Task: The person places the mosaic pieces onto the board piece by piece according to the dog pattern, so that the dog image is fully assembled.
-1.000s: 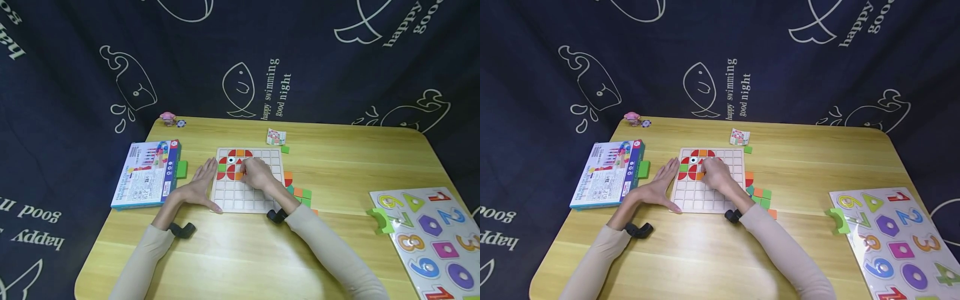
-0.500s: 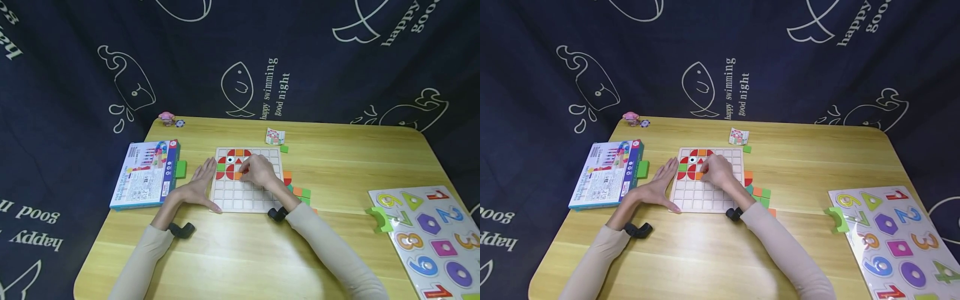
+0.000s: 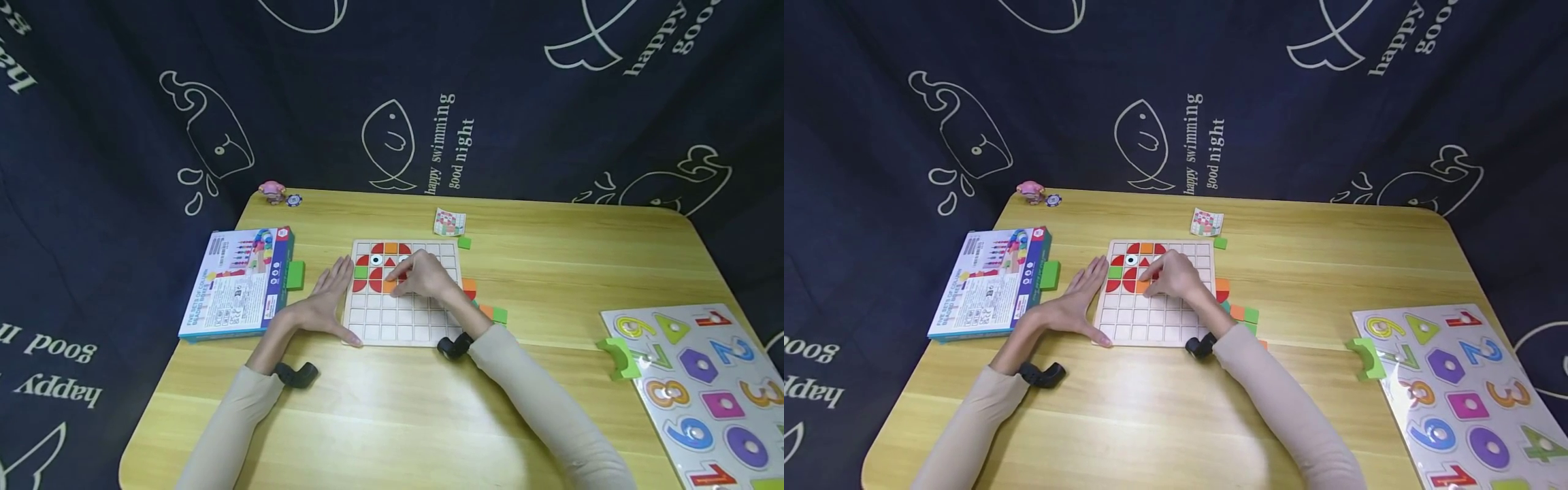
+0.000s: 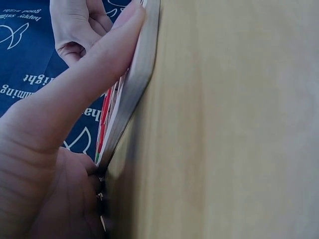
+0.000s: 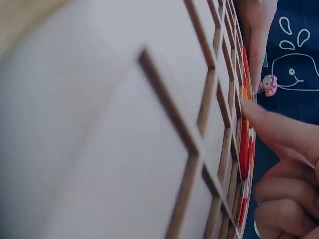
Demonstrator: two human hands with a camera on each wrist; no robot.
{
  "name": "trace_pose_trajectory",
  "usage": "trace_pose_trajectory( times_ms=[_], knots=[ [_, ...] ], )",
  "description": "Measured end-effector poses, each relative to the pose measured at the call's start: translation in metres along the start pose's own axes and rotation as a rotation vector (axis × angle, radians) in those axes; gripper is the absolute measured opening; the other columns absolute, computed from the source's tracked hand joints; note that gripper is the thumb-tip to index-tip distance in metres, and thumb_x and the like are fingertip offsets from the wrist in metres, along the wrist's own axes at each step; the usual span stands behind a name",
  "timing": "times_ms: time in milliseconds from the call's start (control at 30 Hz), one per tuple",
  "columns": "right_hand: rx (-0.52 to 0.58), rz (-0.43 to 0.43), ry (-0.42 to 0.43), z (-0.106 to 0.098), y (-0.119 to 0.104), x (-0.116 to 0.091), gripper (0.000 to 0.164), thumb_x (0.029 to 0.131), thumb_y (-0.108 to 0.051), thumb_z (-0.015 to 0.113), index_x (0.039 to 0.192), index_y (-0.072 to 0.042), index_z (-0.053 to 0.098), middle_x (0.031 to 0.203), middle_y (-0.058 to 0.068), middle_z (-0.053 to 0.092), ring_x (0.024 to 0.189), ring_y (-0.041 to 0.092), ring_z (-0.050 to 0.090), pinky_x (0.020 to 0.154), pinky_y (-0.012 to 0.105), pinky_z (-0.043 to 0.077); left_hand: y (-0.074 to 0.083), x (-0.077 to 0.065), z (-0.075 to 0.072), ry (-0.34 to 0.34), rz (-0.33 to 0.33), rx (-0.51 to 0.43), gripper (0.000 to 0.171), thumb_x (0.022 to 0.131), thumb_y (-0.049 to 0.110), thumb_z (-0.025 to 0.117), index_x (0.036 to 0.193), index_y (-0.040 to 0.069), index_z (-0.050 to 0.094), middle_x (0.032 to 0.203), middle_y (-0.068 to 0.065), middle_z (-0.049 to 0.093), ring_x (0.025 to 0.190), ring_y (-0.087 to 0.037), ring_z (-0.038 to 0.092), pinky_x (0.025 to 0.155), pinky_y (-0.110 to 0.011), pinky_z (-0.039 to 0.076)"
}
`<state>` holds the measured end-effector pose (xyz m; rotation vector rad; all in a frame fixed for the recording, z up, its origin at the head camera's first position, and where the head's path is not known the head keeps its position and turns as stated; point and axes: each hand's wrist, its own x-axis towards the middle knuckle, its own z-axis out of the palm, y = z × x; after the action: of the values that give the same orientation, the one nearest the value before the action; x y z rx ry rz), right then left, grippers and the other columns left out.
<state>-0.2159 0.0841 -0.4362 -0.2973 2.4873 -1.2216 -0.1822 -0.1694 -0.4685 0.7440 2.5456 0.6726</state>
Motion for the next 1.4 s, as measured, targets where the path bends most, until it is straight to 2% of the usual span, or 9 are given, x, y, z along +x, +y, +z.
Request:
trace_pose_trajectory(
  times_ms=[100,200,233,333,467,633,833,1100,1400],
  knots=[
    [0.017,-0.014,-0.007,-0.009,0.002,-0.005,0.025,0.070,-0.012,0.086,0.094,-0.014,0.079,0.084,-0.004,0.070,0.070,0.014,0.040,0.060,0.024,0.030,0.000,0.001,0.000,0.002,0.007,0.003,0.152,0.055,0.068,0.082,0.152,0.008,-0.018,0.160,-0.013,-0.025,0.148,-0.029,-0.024,0.122,-0.055,-0.007],
    [-0.008,-0.018,0.012,-0.026,0.010,-0.019,0.027,0.076,-0.016,0.082,0.102,-0.014,0.077,0.063,-0.003,0.050,0.055,0.014,0.032,0.050,0.023,0.025,0.000,0.001,0.001,0.006,0.009,0.005,0.152,0.054,0.069,0.082,0.152,0.008,-0.017,0.160,-0.013,-0.025,0.149,-0.028,-0.023,0.122,-0.055,-0.007],
    [-0.023,-0.011,0.023,-0.034,0.014,-0.025,0.028,0.077,-0.017,0.081,0.104,-0.013,0.076,0.060,-0.003,0.041,0.052,0.015,0.029,0.048,0.023,0.024,0.000,0.000,0.001,0.005,0.008,0.008,0.153,0.054,0.069,0.082,0.152,0.008,-0.017,0.160,-0.013,-0.025,0.149,-0.028,-0.023,0.122,-0.054,-0.007],
    [-0.080,0.011,0.077,-0.057,0.033,-0.046,0.030,0.081,-0.020,0.078,0.109,-0.011,0.073,0.054,-0.001,0.031,0.047,0.016,0.028,0.044,0.023,0.022,0.000,-0.001,0.000,0.004,-0.004,0.015,0.154,0.053,0.070,0.081,0.153,0.008,-0.017,0.160,-0.012,-0.026,0.148,-0.028,-0.024,0.122,-0.053,-0.007],
    [-0.119,0.061,0.114,-0.084,0.062,-0.072,0.031,0.083,-0.021,0.076,0.111,-0.010,0.071,0.055,-0.002,0.030,0.048,0.015,0.028,0.045,0.023,0.022,0.000,-0.003,-0.001,0.007,-0.018,0.017,0.154,0.052,0.070,0.081,0.153,0.009,-0.017,0.160,-0.011,-0.026,0.148,-0.027,-0.025,0.122,-0.052,-0.008],
    [-0.121,0.131,0.028,-0.098,0.088,-0.094,0.034,0.081,-0.019,0.077,0.112,-0.011,0.069,0.055,-0.003,0.028,0.050,0.014,0.027,0.047,0.024,0.023,0.000,-0.004,-0.002,0.012,-0.019,0.003,0.153,0.053,0.069,0.082,0.153,0.009,-0.017,0.160,-0.012,-0.026,0.148,-0.028,-0.024,0.122,-0.052,-0.007],
    [-0.070,0.182,-0.036,-0.106,0.103,-0.113,0.037,0.079,-0.018,0.078,0.115,-0.012,0.067,0.058,-0.004,0.029,0.053,0.014,0.029,0.050,0.026,0.025,0.000,-0.003,-0.003,0.015,-0.019,-0.003,0.153,0.053,0.069,0.082,0.153,0.009,-0.017,0.160,-0.011,-0.026,0.148,-0.027,-0.025,0.123,-0.052,-0.007],
    [-0.015,0.202,-0.064,-0.115,0.118,-0.117,0.037,0.079,-0.023,0.079,0.112,-0.010,0.067,0.060,-0.004,0.030,0.057,0.014,0.032,0.054,0.027,0.028,0.002,-0.003,-0.003,0.011,-0.017,-0.007,0.153,0.053,0.068,0.083,0.153,0.009,-0.017,0.160,-0.011,-0.026,0.148,-0.027,-0.025,0.122,-0.052,-0.008],
    [-0.064,0.210,0.067,-0.118,0.121,-0.116,0.033,0.083,-0.022,0.075,0.112,-0.011,0.065,0.058,-0.005,0.032,0.052,0.013,0.030,0.055,0.027,0.030,0.001,0.000,-0.001,-0.002,-0.017,0.004,0.152,0.054,0.068,0.082,0.153,0.010,-0.018,0.160,-0.012,-0.025,0.149,-0.029,-0.023,0.122,-0.055,-0.006]
  ],
)
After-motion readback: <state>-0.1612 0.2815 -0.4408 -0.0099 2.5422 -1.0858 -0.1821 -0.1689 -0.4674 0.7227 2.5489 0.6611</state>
